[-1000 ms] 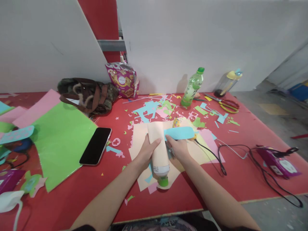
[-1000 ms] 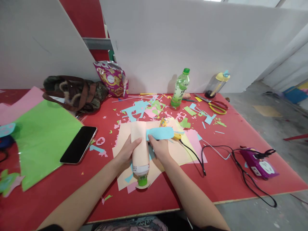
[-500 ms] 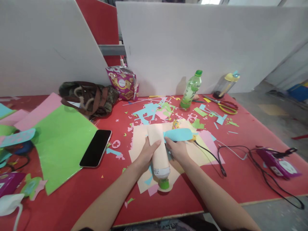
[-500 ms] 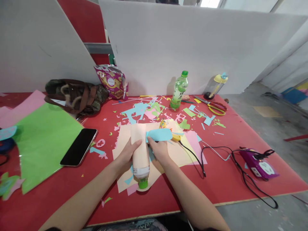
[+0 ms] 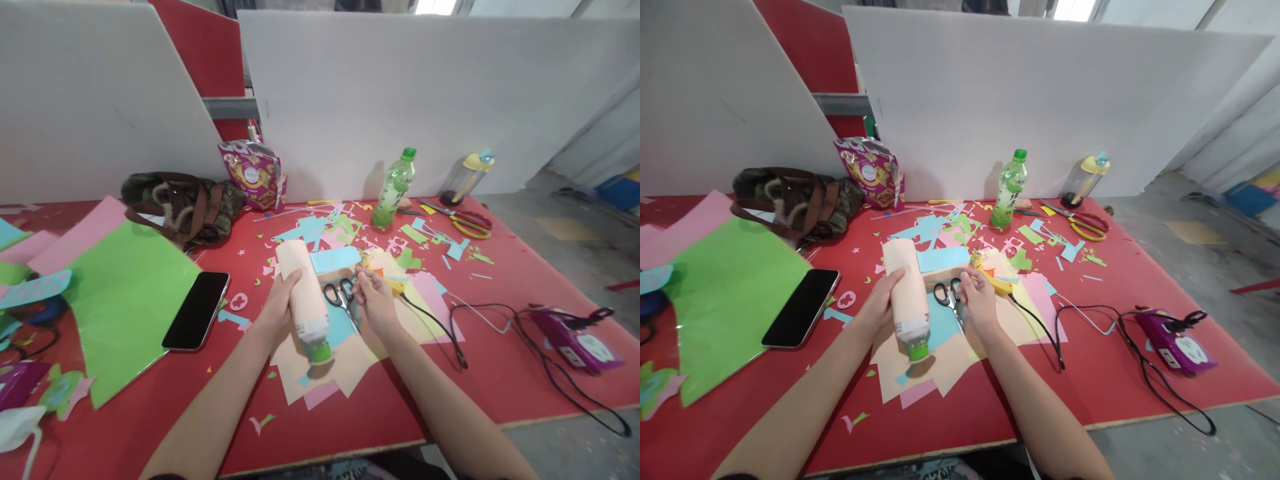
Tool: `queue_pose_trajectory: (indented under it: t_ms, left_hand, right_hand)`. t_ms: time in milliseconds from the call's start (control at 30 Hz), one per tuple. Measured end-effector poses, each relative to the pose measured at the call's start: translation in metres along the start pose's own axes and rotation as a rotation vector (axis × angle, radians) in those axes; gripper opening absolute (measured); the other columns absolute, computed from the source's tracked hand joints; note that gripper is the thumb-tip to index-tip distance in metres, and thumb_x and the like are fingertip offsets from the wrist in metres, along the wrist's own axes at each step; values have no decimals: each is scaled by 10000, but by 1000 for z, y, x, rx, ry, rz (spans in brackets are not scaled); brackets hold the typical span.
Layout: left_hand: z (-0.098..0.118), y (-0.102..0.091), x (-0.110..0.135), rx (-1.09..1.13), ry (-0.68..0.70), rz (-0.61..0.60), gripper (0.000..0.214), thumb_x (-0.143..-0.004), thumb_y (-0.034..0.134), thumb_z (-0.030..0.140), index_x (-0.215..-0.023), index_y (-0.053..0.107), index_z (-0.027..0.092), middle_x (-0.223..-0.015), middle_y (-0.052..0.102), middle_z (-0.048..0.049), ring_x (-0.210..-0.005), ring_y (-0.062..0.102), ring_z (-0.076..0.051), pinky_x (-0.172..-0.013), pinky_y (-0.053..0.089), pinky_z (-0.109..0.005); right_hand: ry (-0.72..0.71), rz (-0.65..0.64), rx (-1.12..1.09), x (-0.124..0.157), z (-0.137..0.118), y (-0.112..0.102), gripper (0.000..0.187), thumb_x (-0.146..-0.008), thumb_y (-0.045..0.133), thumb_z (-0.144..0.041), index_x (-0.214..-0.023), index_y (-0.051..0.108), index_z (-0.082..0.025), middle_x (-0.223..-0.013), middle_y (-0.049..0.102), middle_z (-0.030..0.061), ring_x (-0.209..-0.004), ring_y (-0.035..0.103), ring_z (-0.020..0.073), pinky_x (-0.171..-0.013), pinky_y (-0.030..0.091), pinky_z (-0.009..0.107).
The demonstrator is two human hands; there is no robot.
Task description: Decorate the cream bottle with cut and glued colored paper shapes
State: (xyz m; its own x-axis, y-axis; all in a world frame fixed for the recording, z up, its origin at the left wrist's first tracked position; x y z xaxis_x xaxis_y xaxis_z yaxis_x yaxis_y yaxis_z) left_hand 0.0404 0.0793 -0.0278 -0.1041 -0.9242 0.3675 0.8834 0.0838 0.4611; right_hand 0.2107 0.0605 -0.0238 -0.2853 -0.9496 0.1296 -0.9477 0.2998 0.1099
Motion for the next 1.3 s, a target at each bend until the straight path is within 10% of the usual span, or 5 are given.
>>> queue_pose_trajectory:
  t_ms: [667,800,900,1033,1300]
  left_hand:
    - [59,-24,-71,-778,449,323,285,-597,621,218,-851,499,170,-1010,537,-135,-1099,419,-307,-935,290,-423]
    - [54,-2,-30,-948,593,228,235,-624,570,156,-855,528,173,-1172,439,-116,-1198,279,-291,-1012,158,-429]
    - [34,35,18,-1335,890,-79,255,-730,465,173,-981,506,161,-1199,412,-136,-1189,276,-303,-984,191,-480]
    - [-15,53,58,-1568,895,-552,207,-793,342,159,-816,547,138,-844,548,-123,-863,498,-240,-792,407,-400]
    - [-27,33,62,-1487,797,-588,351,-748,473,262,-1073,477,130,-1053,498,-154,-1026,436,-274,-860,387,-440]
  right_hand:
    - [-378,-229,653,16,-10,21,73,-673,480,-152,-658,548,-172,-672,588,45,-596,516,153,-595,408,284]
    - [-477,-299,778,21,-10,28,144,-705,448,-121,-677,579,-172,-709,595,77,-718,521,198,-665,397,314]
    - [-578,-399,932,28,-10,36,152,-738,446,-145,-719,596,-158,-707,599,85,-733,511,205,-674,387,318]
    - [-663,-601,1164,41,-5,49,151,-738,479,-180,-807,608,-144,-819,635,89,-848,500,222,-732,350,348]
    - [-663,-783,1237,49,-5,50,483,-679,574,-393,-1092,533,-147,-1116,578,100,-1149,367,255,-973,164,432]
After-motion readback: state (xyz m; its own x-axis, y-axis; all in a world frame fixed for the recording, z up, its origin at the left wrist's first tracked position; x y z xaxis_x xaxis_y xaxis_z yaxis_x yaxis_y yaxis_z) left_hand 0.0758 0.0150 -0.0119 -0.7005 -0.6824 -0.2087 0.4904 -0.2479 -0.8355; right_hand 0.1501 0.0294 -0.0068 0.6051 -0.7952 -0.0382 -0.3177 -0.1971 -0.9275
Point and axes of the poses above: each hand's wrist, its own x-axis away from the middle knuckle, its own y-axis out of the palm, z = x × y, the point moved 7 cm from there along -x, towards the middle knuckle
